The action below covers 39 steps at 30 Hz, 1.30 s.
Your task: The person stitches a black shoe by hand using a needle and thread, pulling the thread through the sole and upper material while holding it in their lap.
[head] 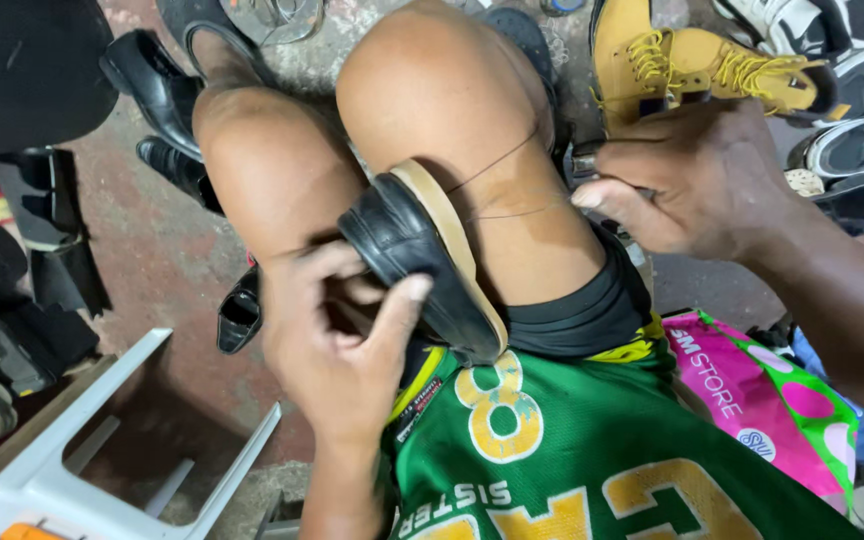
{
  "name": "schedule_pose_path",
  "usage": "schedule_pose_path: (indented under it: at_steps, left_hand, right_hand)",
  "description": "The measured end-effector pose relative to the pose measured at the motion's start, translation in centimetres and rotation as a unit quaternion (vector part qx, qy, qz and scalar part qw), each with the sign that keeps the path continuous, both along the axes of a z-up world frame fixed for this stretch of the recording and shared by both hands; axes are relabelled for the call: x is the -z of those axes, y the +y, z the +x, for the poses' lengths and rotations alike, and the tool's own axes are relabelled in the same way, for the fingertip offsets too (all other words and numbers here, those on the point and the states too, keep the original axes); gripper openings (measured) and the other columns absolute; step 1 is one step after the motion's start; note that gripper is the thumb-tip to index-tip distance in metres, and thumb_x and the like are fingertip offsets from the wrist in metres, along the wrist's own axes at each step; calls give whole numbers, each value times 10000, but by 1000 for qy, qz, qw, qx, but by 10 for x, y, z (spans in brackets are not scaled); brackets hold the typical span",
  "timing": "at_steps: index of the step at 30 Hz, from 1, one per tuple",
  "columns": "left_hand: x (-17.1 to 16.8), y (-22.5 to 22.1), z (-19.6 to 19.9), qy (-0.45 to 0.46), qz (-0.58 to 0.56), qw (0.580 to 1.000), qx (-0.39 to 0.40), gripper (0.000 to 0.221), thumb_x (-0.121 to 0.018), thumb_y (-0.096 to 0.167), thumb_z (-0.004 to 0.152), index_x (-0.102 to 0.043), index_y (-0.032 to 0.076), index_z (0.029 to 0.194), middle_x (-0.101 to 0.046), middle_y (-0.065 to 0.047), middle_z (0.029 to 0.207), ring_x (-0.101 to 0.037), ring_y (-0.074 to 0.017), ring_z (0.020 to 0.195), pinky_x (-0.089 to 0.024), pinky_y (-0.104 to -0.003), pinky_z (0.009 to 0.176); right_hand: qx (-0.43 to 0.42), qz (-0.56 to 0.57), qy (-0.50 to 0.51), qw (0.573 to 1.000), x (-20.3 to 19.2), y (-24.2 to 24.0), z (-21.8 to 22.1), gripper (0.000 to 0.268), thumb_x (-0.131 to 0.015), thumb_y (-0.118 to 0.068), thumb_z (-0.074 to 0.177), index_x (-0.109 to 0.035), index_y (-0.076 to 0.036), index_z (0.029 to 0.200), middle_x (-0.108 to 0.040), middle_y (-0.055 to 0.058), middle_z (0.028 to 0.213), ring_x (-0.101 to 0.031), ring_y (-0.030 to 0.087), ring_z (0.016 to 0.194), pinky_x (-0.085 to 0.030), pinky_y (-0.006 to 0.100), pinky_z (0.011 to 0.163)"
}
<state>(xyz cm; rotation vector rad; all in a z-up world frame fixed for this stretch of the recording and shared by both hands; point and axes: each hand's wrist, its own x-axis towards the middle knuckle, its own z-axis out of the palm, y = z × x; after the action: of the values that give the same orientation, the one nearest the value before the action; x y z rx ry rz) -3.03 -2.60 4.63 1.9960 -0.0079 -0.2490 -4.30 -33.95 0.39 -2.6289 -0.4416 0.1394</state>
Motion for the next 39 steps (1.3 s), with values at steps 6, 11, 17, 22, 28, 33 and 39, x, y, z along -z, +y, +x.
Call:
schedule_pose_path:
  at_steps: [6, 11, 17, 22, 28, 33, 39]
  left_hand:
    - [-40, -35, -3, -283, 194, 933, 106, 408, -923, 147, 850, -666, 74, 1158, -606, -52, 1062, -590, -232, 906, -502, -348, 748]
    - [-25, -59, 7, -272, 235, 908, 216, 280, -830, 184, 978, -701, 77, 1202, -641, -67, 1194, -612, -248, 935, -498, -339, 721]
    - [-13, -40, 11, -224, 155, 934, 233, 125, -744, 86, 1002, -678, 107, 1106, -692, -40, 1088, -601, -250, 920, -500, -348, 822]
    - [-4, -11, -5, -57, -117, 990, 51, 262, -619, 51, 1092, -560, 28, 1347, -643, -50, 862, -620, -154, 725, -525, -265, 742]
    - [17, 14, -2, 54, -465, 883, -29, 428, -546, 16, 1099, -432, -19, 1509, -616, -57, 850, -598, -106, 663, -573, -318, 740]
    - [21, 20, 3, 84, -377, 922, -36, 441, -456, -29, 1053, -401, -13, 1490, -719, -197, 1053, -649, -155, 624, -439, -187, 488]
    - [34, 29, 3, 70, -390, 918, -3, 403, -463, -59, 1086, -465, -23, 1488, -736, -239, 1041, -589, -121, 516, -415, -175, 433]
  right_hand:
    - [-7, 34, -3, 999, -10, 19, -1, 386, -716, -396, 930, -601, -97, 716, -522, 72, 614, -565, 291, 576, -409, 434, 550]
    - [-15, 13, -13, 1000, -12, 24, 1, 422, -722, -423, 943, -589, -98, 710, -536, 56, 630, -595, 271, 601, -414, 433, 561]
    - [-102, 200, 28, 974, -11, 41, 11, 182, -709, -348, 906, -767, -176, 897, -705, -2, 880, -691, 200, 790, -541, 340, 664]
    - [-21, 454, 4, 891, -15, 85, 11, 464, -785, -346, 953, -597, -40, 1246, -632, 78, 1132, -668, 204, 1004, -546, 344, 859]
    - [21, 310, 88, 946, -12, 109, 6, 314, -780, -227, 935, -632, -54, 1152, -650, 75, 1030, -698, 200, 853, -551, 315, 722]
    - [-20, 365, 256, 895, -5, 91, -1, 126, -734, -174, 980, -660, -72, 984, -692, 24, 887, -673, 177, 794, -533, 322, 695]
    - [27, 395, 217, 892, -33, 84, 3, 139, -676, -125, 966, -634, -62, 1083, -631, 34, 986, -650, 136, 858, -547, 309, 695]
